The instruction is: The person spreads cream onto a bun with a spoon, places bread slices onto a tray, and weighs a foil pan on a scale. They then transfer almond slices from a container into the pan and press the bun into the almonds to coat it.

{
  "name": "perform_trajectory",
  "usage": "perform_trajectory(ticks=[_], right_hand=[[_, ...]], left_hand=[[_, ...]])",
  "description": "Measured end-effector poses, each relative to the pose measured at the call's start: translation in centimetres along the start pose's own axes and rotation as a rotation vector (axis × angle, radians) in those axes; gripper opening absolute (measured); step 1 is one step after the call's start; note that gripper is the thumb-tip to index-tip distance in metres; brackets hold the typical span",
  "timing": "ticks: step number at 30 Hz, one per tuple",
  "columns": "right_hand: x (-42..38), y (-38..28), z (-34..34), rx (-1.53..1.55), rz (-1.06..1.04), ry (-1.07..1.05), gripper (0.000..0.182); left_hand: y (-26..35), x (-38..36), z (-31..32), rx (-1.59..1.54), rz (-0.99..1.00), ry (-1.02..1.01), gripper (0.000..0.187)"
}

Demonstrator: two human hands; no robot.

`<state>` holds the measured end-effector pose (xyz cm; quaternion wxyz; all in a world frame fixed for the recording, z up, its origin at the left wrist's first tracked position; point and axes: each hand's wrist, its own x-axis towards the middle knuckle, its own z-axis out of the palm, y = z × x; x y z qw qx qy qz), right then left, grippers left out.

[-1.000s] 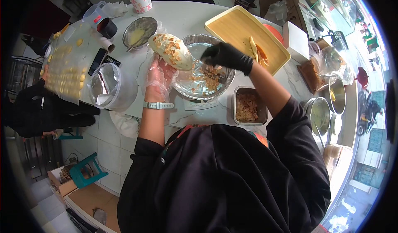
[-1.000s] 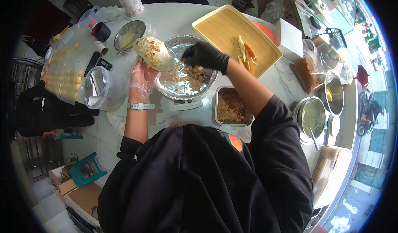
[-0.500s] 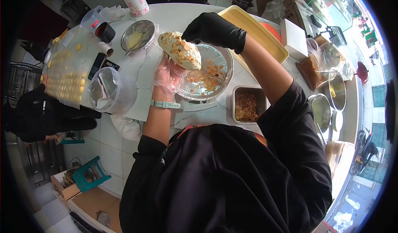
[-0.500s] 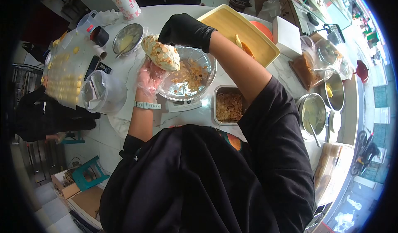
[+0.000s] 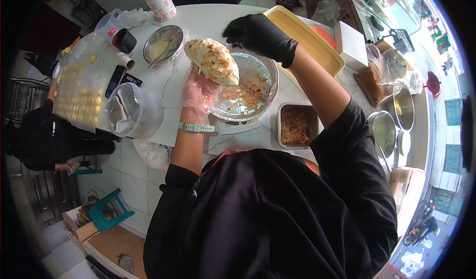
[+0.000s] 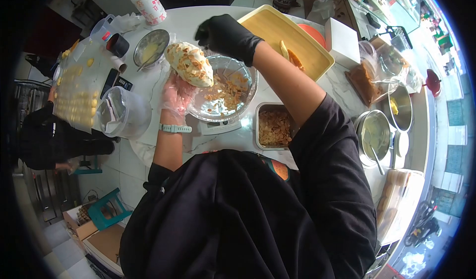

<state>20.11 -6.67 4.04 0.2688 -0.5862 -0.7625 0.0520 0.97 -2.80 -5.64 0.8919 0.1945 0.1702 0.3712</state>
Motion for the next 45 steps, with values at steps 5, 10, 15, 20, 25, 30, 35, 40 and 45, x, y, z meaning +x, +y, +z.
perform_trajectory(ticks=[5,10,15,20,25,30,35,40,45], right_hand=[[-6.1,2.7,7.0,0.134,0.007,-0.477,0.064],[-10.6,0.9,11.0,-0.124,-0.066,-0.373,0.054],[-10.1,1.3,9.6,0.285,0.142,-0.415,0.022],[-5.6,1.7,2.8,0.670,0.251,-0.209,0.017],[-1.5,-1.1,-2.7,0.367,-0.046,-0.130,0.017],[1.1,-1.7,-3.1,0.219,0.047,-0.107,0.015],[1.7,-1.6,-3.8,0.096,-0.134,-0.130,0.017],[2.2,-2.1,-3.9,0.232,0.007,-0.158,0.023],[2.4,-3.4,-4.7,0.142,-0.071,-0.111,0.028]], left_hand=[[1.3,-1.0,2.0,0.267,0.135,0.344,0.040],[2.2,-1.0,0.4,0.250,0.157,0.317,0.039],[2.0,-1.3,1.2,0.258,0.113,0.303,0.038],[1.1,-1.3,0.9,0.246,0.063,0.238,0.040],[0.1,-1.3,1.0,0.133,0.003,0.020,0.041],[-0.5,-1.6,2.1,0.188,-0.001,-0.048,0.044],[-0.6,-1.6,1.7,0.112,0.001,-0.057,0.044],[-0.9,-1.8,1.4,0.095,-0.004,-0.053,0.046],[-1.2,-1.5,0.7,0.089,-0.041,-0.097,0.047]])
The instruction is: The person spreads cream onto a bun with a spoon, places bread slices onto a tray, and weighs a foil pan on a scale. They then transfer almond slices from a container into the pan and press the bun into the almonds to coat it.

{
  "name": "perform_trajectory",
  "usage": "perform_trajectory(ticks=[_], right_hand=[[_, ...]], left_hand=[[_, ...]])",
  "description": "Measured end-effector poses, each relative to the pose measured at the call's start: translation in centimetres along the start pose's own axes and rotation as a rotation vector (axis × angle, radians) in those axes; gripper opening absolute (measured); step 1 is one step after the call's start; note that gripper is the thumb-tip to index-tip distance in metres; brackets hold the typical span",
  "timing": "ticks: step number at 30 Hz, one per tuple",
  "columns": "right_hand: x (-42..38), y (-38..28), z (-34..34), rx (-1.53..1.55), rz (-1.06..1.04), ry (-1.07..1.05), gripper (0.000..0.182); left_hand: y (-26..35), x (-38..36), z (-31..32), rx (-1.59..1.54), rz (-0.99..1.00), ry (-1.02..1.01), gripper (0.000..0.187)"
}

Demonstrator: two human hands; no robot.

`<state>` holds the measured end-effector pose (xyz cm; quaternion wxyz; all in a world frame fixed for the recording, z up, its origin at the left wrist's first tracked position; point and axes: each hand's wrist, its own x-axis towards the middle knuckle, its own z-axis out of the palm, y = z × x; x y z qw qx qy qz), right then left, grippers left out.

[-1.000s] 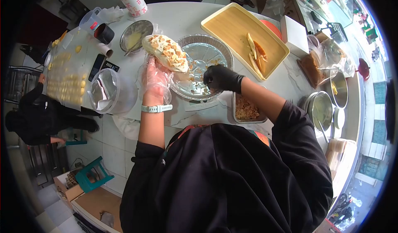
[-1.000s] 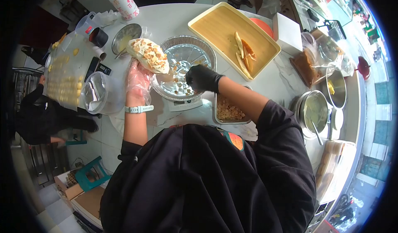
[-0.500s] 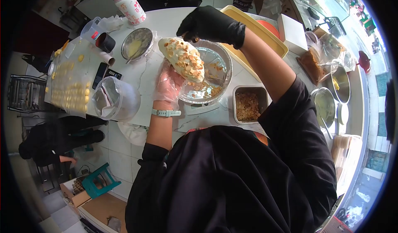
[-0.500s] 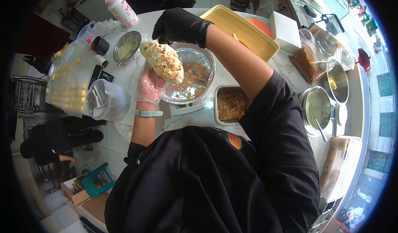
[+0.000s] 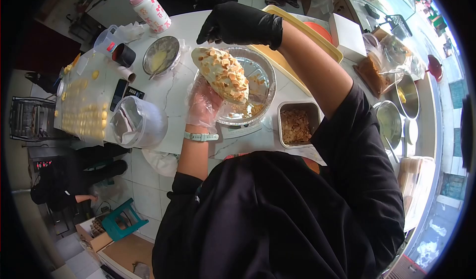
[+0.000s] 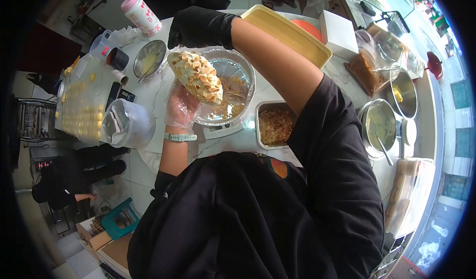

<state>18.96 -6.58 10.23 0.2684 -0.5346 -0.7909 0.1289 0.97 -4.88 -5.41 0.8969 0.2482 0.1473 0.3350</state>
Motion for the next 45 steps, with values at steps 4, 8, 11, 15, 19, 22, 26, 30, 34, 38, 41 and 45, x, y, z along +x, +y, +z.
perform_trajectory(ticks=[4,8,11,15,19,22,26,30,34,38,41,45], right_hand=[[0.3,0.3,0.2,0.025,0.086,0.005,0.032],[-0.8,1.0,0.8,0.037,-0.047,0.077,0.029],[-1.8,1.3,1.1,0.100,-0.044,0.128,0.024],[-4.3,3.6,2.1,-0.074,0.096,-0.106,0.024],[-9.2,4.8,10.8,-0.115,0.263,-0.419,0.082],[-10.8,4.0,13.9,-0.393,0.119,-0.398,0.075],[-11.1,6.5,16.5,-0.023,0.110,-0.285,0.057],[-10.8,3.7,13.4,-0.115,0.295,-0.305,0.066],[-11.6,1.9,13.2,-0.253,0.299,-0.290,0.062],[-12.0,2.9,15.9,-0.071,0.205,-0.234,0.033],[-12.3,2.4,16.3,0.110,0.251,-0.213,0.013],[-12.0,4.2,15.9,0.093,0.232,-0.180,0.010]], left_hand=[[-0.1,0.3,0.1,0.000,0.011,-0.019,0.047],[0.2,0.5,0.1,0.000,0.038,0.024,0.045],[0.3,0.3,0.5,0.028,0.046,0.076,0.042],[1.4,-0.1,1.5,0.087,0.060,0.092,0.041],[2.8,0.6,0.4,0.209,0.116,0.320,0.041],[3.4,0.7,-0.7,0.176,0.121,0.343,0.038],[3.8,0.3,-0.6,0.143,0.121,0.322,0.038],[3.9,0.1,-0.3,0.160,0.123,0.339,0.039],[3.8,0.1,-0.7,0.134,0.110,0.388,0.038],[3.0,0.3,-0.6,0.122,0.084,0.358,0.039],[2.2,0.2,-0.9,0.150,0.075,0.337,0.037],[1.2,-0.4,0.5,0.199,0.124,0.304,0.031]])
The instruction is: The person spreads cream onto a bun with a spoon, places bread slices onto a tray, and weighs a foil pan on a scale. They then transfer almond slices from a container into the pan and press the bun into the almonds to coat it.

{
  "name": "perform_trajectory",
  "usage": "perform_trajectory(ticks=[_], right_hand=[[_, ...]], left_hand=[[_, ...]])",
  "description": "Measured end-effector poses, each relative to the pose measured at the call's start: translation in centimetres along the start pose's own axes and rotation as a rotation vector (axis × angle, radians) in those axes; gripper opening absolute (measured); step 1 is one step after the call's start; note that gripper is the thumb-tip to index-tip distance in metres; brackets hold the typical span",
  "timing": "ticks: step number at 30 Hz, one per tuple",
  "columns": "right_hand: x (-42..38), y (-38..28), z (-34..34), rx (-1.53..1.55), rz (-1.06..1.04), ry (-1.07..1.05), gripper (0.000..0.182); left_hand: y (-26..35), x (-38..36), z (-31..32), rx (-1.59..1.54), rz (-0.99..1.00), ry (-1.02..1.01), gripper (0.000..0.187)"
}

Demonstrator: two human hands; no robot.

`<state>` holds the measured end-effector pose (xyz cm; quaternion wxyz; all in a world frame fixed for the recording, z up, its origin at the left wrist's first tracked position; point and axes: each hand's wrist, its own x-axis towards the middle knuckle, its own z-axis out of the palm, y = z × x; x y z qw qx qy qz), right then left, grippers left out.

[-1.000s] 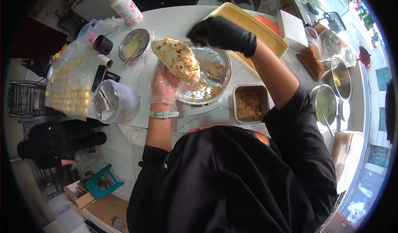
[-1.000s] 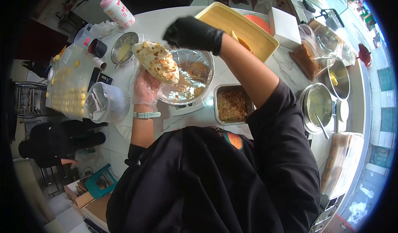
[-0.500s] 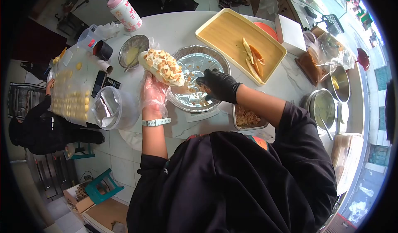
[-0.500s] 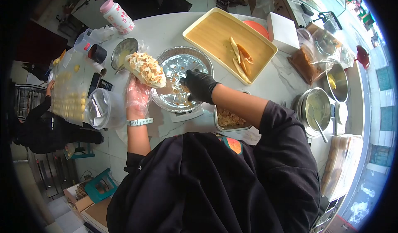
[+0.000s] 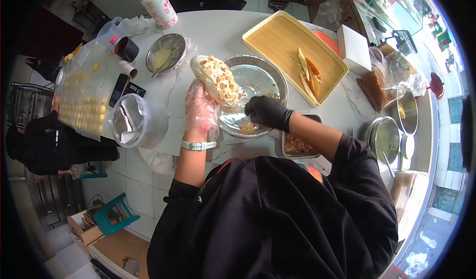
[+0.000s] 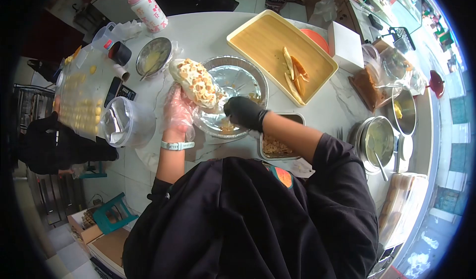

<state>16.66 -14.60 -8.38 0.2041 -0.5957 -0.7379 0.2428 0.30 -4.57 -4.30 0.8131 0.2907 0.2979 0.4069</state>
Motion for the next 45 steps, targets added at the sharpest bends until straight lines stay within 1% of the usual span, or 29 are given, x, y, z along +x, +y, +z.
perform_trajectory(ticks=[2,3,4,6,9,10,11,14,17,20,23,26,29,32,35,38,39,40,41,42,43,44,45], right_hand=[[1.0,0.8,-2.8,0.110,-0.040,0.087,0.015],[1.7,0.7,-4.6,0.203,-0.007,0.104,0.016],[2.2,0.2,-6.7,0.299,0.029,0.121,0.018],[3.1,-2.9,-11.3,0.301,-0.043,0.180,0.017],[5.1,-5.4,-14.6,0.110,-0.168,0.217,0.016],[6.0,-5.7,-15.0,0.019,-0.213,0.245,0.016],[6.6,-5.9,-15.1,-0.072,-0.259,0.271,0.016],[7.9,-6.5,-15.1,-0.036,-0.166,0.198,0.016],[8.4,-6.5,-14.9,-0.076,-0.137,0.191,0.015],[8.1,-6.8,-15.3,-0.032,-0.105,0.176,0.014],[8.2,-5.6,-15.1,-0.165,-0.150,0.202,0.013],[8.1,-5.1,-15.1,-0.165,-0.133,0.237,0.013],[7.8,-5.8,-15.4,-0.125,-0.119,0.190,0.014],[8.1,-4.9,-14.7,-0.126,-0.250,0.267,0.014],[7.4,-5.3,-15.0,-0.109,-0.158,0.275,0.012],[5.7,-4.7,-14.5,-0.276,-0.014,0.224,0.013],[5.5,-3.3,-13.1,-0.212,0.080,0.069,0.017],[4.8,-2.3,-11.8,-0.367,-0.002,-0.128,0.031],[3.5,-1.0,-9.8,-0.249,0.012,-0.193,0.052],[2.5,0.6,-7.4,-0.214,-0.007,-0.260,0.071],[1.7,0.5,-6.2,-0.222,0.076,-0.373,0.084],[0.1,0.0,-5.2,-0.267,0.139,-0.258,0.092],[-0.5,0.4,-4.4,-0.249,0.169,-0.235,0.093]], left_hand=[[-0.4,0.0,0.2,0.042,0.039,0.030,0.028],[-0.5,-0.1,0.2,0.112,0.026,0.121,0.025],[-0.4,-0.3,0.5,0.098,0.039,0.077,0.024],[-0.5,-0.8,1.6,0.073,0.056,-0.016,0.024],[-1.5,-0.6,1.6,0.069,0.075,-0.113,0.026],[-1.7,-0.5,1.5,0.073,0.092,-0.139,0.027],[-1.7,-0.5,1.7,0.067,0.074,-0.114,0.027],[-1.9,-0.7,1.8,0.088,0.095,-0.138,0.026],[-1.6,-1.1,2.1,0.088,0.078,-0.134,0.024],[-1.7,-1.1,2.1,0.077,0.070,-0.150,0.024],[-1.9,-1.1,2.3,0.049,0.066,-0.162,0.024],[-2.1,-1.1,2.4,0.061,0.068,-0.159,0.025],[-2.4,-0.8,2.2,0.069,0.073,-0.163,0.026],[-2.4,-0.9,2.2,0.065,0.081,-0.192,0.025],[-2.0,-1.2,2.7,0.052,0.088,-0.175,0.024],[-1.2,-1.3,2.5,0.055,0.080,-0.153,0.024],[-0.8,-1.2,2.1,0.059,0.075,-0.148,0.024],[-0.6,-0.9,1.2,0.055,0.084,-0.087,0.024],[-0.6,-0.3,0.2,0.052,0.095,-0.028,0.024],[-0.6,0.1,-0.3,0.048,0.107,0.029,0.024],[0.0,-0.2,0.3,0.011,0.106,0.044,0.026],[0.0,0.1,0.0,-0.009,0.102,0.022,0.027],[0.2,0.5,-0.5,-0.029,0.099,0.002,0.028]])
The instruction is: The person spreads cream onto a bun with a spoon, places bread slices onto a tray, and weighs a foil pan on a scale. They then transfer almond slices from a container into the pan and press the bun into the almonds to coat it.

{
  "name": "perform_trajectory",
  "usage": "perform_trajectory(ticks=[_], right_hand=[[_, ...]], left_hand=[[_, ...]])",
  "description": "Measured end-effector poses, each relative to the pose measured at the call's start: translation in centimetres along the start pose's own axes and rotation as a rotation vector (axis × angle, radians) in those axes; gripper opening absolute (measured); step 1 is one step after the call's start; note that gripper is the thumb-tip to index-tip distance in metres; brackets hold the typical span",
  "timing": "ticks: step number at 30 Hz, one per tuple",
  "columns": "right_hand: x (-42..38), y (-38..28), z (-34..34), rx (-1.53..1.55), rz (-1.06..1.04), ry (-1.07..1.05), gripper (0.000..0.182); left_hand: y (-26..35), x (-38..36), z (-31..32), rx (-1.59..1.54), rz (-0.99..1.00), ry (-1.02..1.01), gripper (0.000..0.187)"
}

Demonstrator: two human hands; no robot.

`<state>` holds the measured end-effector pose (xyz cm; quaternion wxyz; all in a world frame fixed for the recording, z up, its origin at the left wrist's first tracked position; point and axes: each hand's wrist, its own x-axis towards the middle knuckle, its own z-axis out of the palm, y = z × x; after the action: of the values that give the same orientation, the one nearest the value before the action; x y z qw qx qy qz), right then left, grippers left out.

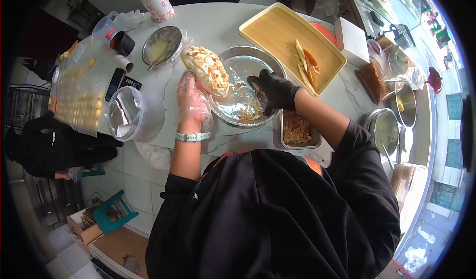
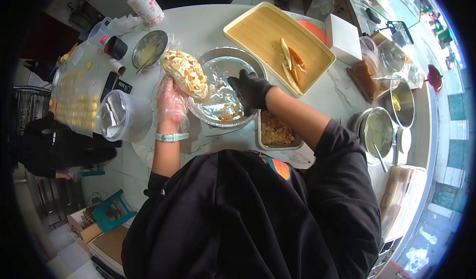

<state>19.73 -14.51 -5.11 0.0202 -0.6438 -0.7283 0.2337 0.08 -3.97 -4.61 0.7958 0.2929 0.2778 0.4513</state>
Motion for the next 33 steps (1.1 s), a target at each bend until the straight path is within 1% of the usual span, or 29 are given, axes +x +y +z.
perform_trajectory(ticks=[1,4,7,8,11,12,13,14,15,16,17,19,20,22,23,24,27,28,31,33], right_hand=[[-0.1,0.2,0.9,0.027,0.032,0.018,0.094],[0.6,-0.1,2.9,-0.027,-0.024,0.218,0.069],[3.0,0.2,3.5,0.317,-0.069,0.218,0.051],[3.7,-0.2,2.9,0.288,-0.087,0.216,0.038],[5.6,-0.9,1.4,0.422,-0.208,0.214,0.040],[6.1,-1.1,0.9,0.404,-0.195,0.169,0.048],[6.0,-1.3,0.7,0.311,-0.285,0.150,0.052],[5.6,-1.5,0.6,0.218,-0.372,0.132,0.055],[5.4,-1.6,0.5,0.125,-0.458,0.115,0.058],[5.8,-1.8,0.7,0.004,-0.587,0.019,0.067],[5.8,-1.9,1.0,0.024,-0.594,-0.035,0.066],[4.9,-3.1,0.7,0.062,-0.605,-0.143,0.066],[5.1,-2.7,1.9,0.067,-0.674,-0.087,0.058],[4.5,-2.5,2.1,0.105,-0.703,-0.059,0.052],[4.0,-2.3,2.1,0.122,-0.717,-0.043,0.049],[3.4,-2.0,2.1,0.264,-0.686,-0.081,0.044],[2.5,-1.2,2.5,0.203,-0.729,-0.108,0.044],[2.0,-1.3,2.1,0.140,-0.727,-0.084,0.038],[2.0,-1.1,2.5,0.051,-0.685,-0.064,0.030],[1.6,-1.6,2.0,0.102,-0.515,-0.163,0.025]], left_hand=[[0.1,0.3,-0.5,-0.019,-0.006,-0.020,0.029],[0.4,0.5,-0.5,-0.007,-0.023,-0.005,0.032],[0.3,1.3,-1.0,0.003,-0.009,0.011,0.034],[-0.1,2.1,-1.8,0.008,-0.006,0.032,0.035],[0.2,3.7,-3.1,0.079,-0.012,0.099,0.037],[0.2,4.2,-3.5,0.084,-0.007,0.109,0.037],[0.0,4.9,-4.2,0.088,-0.003,0.120,0.038],[-0.4,5.9,-5.5,0.009,0.007,0.033,0.039],[-0.1,5.6,-5.0,0.005,-0.007,0.062,0.038],[0.3,5.1,-3.9,0.001,-0.022,0.091,0.037],[0.5,4.8,-3.2,-0.005,-0.038,0.120,0.036],[0.1,5.5,-3.9,-0.044,-0.056,0.077,0.036],[-0.1,5.8,-4.2,-0.041,-0.057,0.070,0.036],[0.0,5.2,-3.6,0.011,-0.038,0.075,0.036],[0.0,5.1,-3.5,-0.013,-0.045,0.060,0.036],[0.1,5.0,-3.2,-0.037,-0.052,0.045,0.035],[0.4,4.4,-2.3,-0.031,-0.057,0.050,0.035],[0.5,4.3,-2.0,-0.015,-0.057,0.060,0.035],[0.1,4.8,-2.7,-0.041,-0.086,0.010,0.035],[-0.1,5.3,-3.1,-0.070,-0.096,-0.013,0.035]])
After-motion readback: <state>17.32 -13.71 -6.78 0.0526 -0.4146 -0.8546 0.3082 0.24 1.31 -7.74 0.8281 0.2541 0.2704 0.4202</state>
